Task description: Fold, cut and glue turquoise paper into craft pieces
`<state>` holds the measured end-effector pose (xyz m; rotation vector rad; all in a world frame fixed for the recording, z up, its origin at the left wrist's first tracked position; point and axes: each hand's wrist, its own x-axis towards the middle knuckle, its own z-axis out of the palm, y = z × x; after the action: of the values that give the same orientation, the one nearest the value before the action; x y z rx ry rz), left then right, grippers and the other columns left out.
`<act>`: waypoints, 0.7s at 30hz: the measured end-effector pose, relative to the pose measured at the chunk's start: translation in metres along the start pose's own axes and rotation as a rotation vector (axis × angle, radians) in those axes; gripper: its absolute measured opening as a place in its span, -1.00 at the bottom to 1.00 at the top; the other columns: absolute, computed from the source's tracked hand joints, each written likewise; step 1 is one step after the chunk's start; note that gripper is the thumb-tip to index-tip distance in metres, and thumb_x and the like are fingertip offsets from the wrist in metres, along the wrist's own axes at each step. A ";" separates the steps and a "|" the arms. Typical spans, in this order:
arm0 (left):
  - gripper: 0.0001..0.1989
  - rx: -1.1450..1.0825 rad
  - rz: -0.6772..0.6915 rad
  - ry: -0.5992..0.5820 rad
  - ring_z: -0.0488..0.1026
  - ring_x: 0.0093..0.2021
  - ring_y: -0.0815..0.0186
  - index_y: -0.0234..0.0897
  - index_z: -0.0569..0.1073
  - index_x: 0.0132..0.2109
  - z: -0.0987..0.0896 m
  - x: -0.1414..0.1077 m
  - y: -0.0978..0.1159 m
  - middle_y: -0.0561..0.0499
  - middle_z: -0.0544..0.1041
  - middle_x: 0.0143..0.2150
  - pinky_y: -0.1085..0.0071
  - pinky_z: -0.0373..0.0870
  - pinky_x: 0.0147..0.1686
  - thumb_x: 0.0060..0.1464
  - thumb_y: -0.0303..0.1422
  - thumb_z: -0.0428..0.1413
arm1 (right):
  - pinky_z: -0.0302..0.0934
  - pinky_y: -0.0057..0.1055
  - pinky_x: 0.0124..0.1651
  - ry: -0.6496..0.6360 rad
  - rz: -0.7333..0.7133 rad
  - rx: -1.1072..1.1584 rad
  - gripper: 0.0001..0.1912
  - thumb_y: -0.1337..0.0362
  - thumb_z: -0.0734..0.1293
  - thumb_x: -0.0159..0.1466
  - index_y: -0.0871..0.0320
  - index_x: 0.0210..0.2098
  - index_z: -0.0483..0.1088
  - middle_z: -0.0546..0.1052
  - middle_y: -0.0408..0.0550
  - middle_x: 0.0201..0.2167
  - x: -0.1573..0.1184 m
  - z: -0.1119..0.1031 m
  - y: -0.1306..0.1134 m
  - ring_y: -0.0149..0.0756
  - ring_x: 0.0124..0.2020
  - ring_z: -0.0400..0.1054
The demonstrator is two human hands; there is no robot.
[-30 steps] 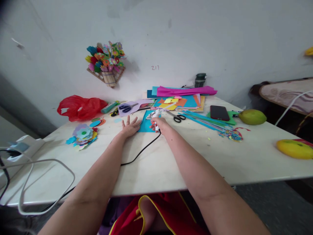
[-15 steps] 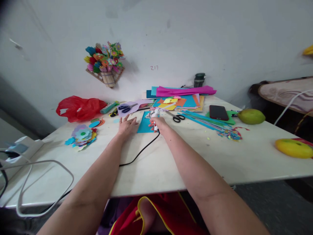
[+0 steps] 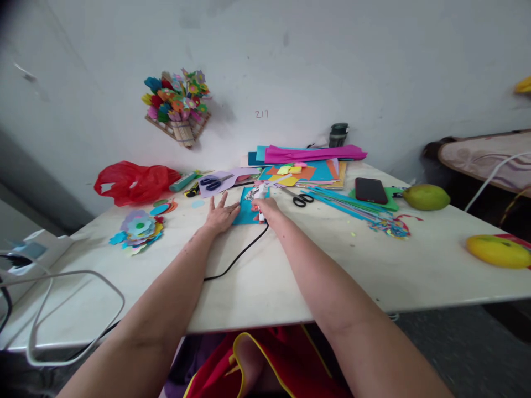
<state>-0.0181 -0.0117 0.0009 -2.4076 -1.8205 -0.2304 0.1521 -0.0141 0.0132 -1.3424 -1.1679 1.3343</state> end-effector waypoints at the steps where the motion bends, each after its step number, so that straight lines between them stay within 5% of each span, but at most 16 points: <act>1: -0.44 -0.001 -0.002 0.000 -0.36 0.34 0.25 -0.07 0.23 0.20 0.000 0.000 0.000 0.16 0.22 0.23 -0.06 -0.57 0.21 0.20 -0.12 -0.42 | 0.05 -0.47 -0.77 0.000 0.012 -0.015 -0.88 0.30 0.29 0.10 0.22 -0.37 0.34 0.53 -0.03 -0.45 -0.002 0.000 -0.001 -0.40 -0.76 0.27; 8: -0.47 0.025 0.032 0.080 -0.21 0.33 0.25 -0.07 0.35 0.12 -0.009 -0.007 0.004 0.12 0.38 0.12 -0.01 -0.58 0.22 0.21 -0.17 -0.39 | 0.03 -0.51 -0.75 0.012 0.061 -0.113 -0.90 0.30 0.30 0.11 0.23 -0.41 0.33 0.47 -0.05 -0.62 -0.019 0.001 -0.012 -0.36 -0.75 0.28; 14: -0.53 0.002 -0.113 0.174 -0.18 0.32 0.20 -0.01 0.40 0.06 -0.006 -0.009 0.001 0.17 0.30 0.19 -0.03 -0.52 0.23 0.20 -0.19 -0.32 | 0.04 -0.51 -0.76 0.000 0.015 -0.044 -0.91 0.31 0.28 0.11 0.23 -0.41 0.32 0.48 -0.06 -0.58 -0.012 0.001 -0.008 -0.41 -0.75 0.27; 21: -0.49 -0.043 -0.111 -0.137 -0.41 0.33 0.08 0.05 0.09 0.25 0.011 0.013 -0.014 0.20 -0.01 0.33 -0.20 -0.43 0.16 0.20 -0.16 -0.38 | 0.02 -0.50 -0.77 0.016 -0.011 -0.057 -0.93 0.32 0.30 0.10 0.21 -0.44 0.32 0.45 -0.12 -0.60 0.000 0.006 -0.009 -0.44 -0.77 0.24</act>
<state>-0.0271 0.0066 -0.0070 -2.4078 -2.0304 -0.1178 0.1460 -0.0129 0.0215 -1.3831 -1.2082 1.2890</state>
